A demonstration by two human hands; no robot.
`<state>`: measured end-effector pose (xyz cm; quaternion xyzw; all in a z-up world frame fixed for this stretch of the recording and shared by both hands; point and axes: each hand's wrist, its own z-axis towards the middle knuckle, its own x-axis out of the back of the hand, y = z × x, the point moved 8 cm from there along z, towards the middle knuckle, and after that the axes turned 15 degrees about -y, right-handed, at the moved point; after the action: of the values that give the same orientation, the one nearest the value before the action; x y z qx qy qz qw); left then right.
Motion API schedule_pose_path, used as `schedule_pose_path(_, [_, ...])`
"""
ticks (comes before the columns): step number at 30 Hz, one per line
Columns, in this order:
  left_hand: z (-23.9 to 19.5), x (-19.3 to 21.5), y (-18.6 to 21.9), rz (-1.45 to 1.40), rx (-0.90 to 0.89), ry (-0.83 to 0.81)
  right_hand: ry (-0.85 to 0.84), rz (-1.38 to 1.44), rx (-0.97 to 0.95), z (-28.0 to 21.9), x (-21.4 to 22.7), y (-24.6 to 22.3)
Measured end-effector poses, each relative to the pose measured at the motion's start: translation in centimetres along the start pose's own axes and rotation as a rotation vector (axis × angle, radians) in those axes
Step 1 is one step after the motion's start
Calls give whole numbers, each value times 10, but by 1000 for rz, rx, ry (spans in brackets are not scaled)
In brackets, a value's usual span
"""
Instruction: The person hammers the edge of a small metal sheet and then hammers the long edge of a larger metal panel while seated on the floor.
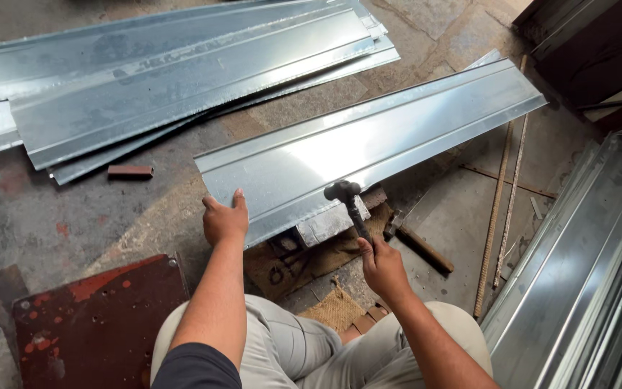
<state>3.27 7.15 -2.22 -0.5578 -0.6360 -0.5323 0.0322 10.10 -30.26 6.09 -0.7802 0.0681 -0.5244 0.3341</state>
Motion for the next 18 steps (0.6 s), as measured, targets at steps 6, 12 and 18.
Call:
schedule_pose_path(6, [1, 2, 4, -36, 0, -11, -139, -111, -25, 1, -10, -11])
schedule_pose_path(12, [2, -1, -2, -47, 9, -27, -158, 12, 5, -9, -33, -4])
schedule_pose_path(18, [-1, 13, 9, -120, -78, -31, -193, 287, -55, -1, -36, 39])
